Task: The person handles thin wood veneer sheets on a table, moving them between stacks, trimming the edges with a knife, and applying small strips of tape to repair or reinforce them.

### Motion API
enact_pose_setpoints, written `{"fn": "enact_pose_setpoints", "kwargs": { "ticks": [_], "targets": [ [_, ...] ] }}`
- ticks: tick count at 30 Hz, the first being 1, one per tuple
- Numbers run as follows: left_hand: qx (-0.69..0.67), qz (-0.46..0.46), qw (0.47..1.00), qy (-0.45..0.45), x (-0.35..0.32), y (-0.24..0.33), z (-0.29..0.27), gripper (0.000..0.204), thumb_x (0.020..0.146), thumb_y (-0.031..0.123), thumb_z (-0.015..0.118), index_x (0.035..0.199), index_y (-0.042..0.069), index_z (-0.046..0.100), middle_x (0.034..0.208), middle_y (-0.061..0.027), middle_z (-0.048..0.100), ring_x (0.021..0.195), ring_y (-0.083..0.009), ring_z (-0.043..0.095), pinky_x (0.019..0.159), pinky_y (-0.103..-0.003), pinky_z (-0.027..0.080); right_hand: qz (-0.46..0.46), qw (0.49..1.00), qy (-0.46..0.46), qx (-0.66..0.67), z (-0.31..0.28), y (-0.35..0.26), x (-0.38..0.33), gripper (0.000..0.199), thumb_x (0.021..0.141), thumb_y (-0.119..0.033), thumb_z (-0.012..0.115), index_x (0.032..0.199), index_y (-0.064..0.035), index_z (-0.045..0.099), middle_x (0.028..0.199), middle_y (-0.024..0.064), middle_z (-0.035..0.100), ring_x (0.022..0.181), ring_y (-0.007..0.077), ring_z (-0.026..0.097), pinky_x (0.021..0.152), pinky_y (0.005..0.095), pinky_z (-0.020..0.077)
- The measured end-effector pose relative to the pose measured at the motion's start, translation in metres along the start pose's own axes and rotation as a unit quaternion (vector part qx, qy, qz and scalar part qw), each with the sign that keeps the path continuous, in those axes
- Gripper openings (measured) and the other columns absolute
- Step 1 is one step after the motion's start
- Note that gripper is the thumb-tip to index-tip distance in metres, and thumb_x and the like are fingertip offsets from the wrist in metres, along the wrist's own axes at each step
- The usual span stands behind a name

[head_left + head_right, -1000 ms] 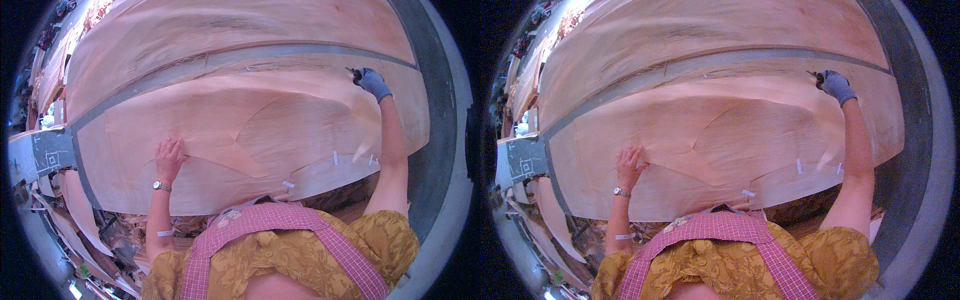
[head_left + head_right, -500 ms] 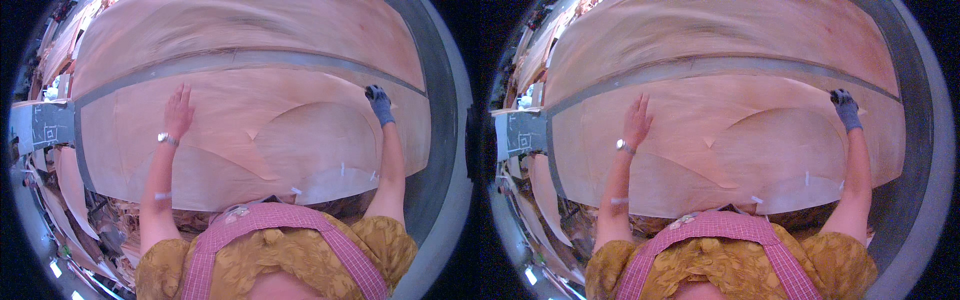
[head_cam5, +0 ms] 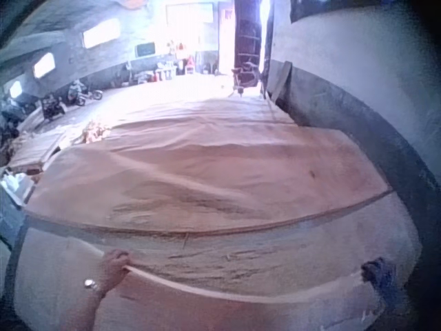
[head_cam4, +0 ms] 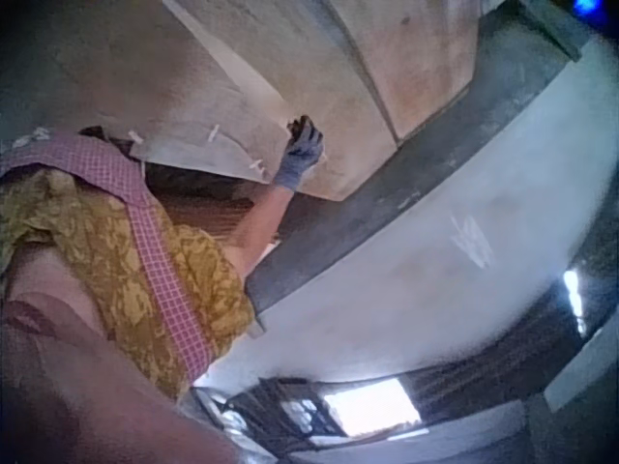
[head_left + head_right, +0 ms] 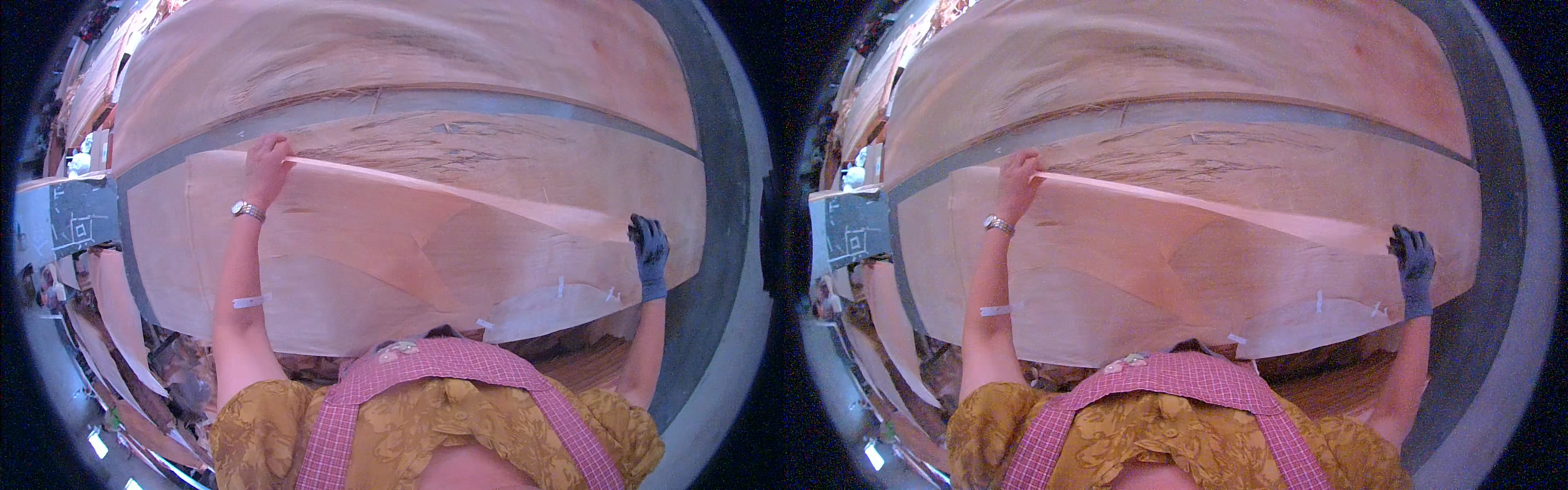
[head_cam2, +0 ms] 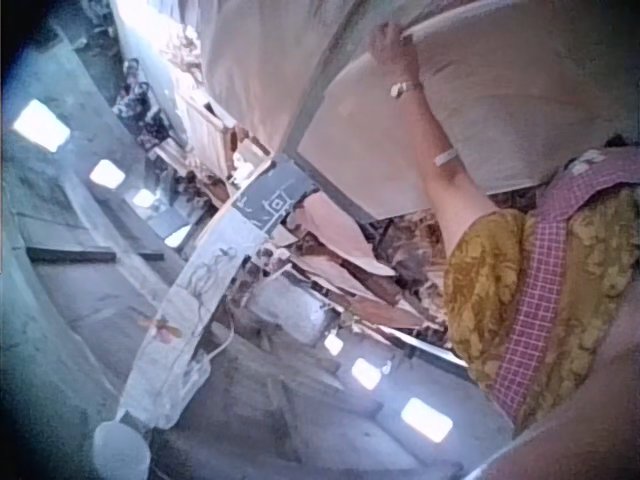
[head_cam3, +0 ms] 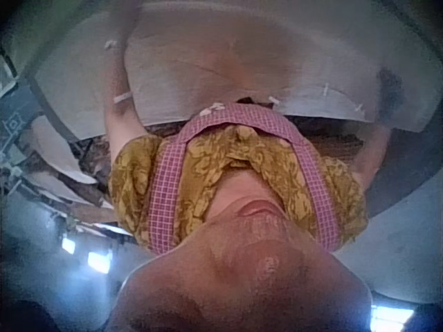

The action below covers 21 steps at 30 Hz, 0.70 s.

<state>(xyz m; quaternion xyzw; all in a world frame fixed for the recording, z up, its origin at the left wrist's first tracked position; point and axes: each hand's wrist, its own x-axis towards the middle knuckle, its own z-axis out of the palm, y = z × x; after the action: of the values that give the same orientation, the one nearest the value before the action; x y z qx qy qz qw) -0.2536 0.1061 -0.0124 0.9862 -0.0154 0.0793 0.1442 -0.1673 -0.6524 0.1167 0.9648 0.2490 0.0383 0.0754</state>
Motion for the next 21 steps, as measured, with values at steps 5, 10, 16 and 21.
{"fn": "enact_pose_setpoints", "kwargs": {
  "ticks": [5, 10, 16, 21],
  "targets": [
    [0.058, -0.059, 0.992, -0.098, -0.011, -0.040, 0.001, 0.019, 0.078, 0.022, 0.072, 0.094, 0.015, 0.067, 0.093, -0.0055, 0.068, 0.097, -0.0251, 0.062, 0.088, -0.043, 0.041, -0.029, 0.998, -0.036, 0.050, 0.050, 0.025, 0.084, 0.024, 0.089, -0.029, 0.064, 0.106, -0.0118, 0.064, 0.099, 0.0115, 0.067, 0.093, 0.0319, 0.064, 0.077, 0.0421, 0.0520],
    [0.111, -0.144, 0.956, -0.231, 0.006, -0.079, -0.008, 0.027, 0.079, 0.036, 0.070, 0.099, 0.017, 0.069, 0.102, -0.0057, 0.071, 0.102, -0.0256, 0.063, 0.092, -0.047, 0.038, -0.039, 0.986, -0.159, 0.026, 0.093, 0.019, 0.182, 0.029, 0.088, -0.036, 0.063, 0.104, -0.0110, 0.064, 0.100, 0.0139, 0.066, 0.095, 0.0338, 0.063, 0.079, 0.0458, 0.0513],
    [0.089, -0.148, 0.946, -0.276, 0.029, -0.080, -0.008, 0.035, 0.077, 0.041, 0.071, 0.104, 0.020, 0.071, 0.099, -0.0059, 0.072, 0.106, -0.0264, 0.062, 0.095, -0.051, 0.036, -0.026, 0.984, -0.177, -0.018, 0.126, 0.057, 0.200, 0.027, 0.087, -0.033, 0.064, 0.106, -0.0143, 0.065, 0.105, 0.0180, 0.063, 0.096, 0.0384, 0.061, 0.079, 0.0467, 0.0511],
    [0.086, -0.140, 0.948, -0.271, 0.037, -0.078, -0.003, 0.036, 0.073, 0.041, 0.074, 0.100, 0.017, 0.071, 0.099, -0.0060, 0.072, 0.104, -0.0282, 0.063, 0.094, -0.052, 0.036, 0.023, 0.986, -0.164, 0.001, 0.129, 0.062, 0.203, 0.029, 0.087, -0.034, 0.065, 0.108, -0.0142, 0.064, 0.107, 0.0170, 0.061, 0.101, 0.0375, 0.060, 0.081, 0.0471, 0.0504]
  ]
}}
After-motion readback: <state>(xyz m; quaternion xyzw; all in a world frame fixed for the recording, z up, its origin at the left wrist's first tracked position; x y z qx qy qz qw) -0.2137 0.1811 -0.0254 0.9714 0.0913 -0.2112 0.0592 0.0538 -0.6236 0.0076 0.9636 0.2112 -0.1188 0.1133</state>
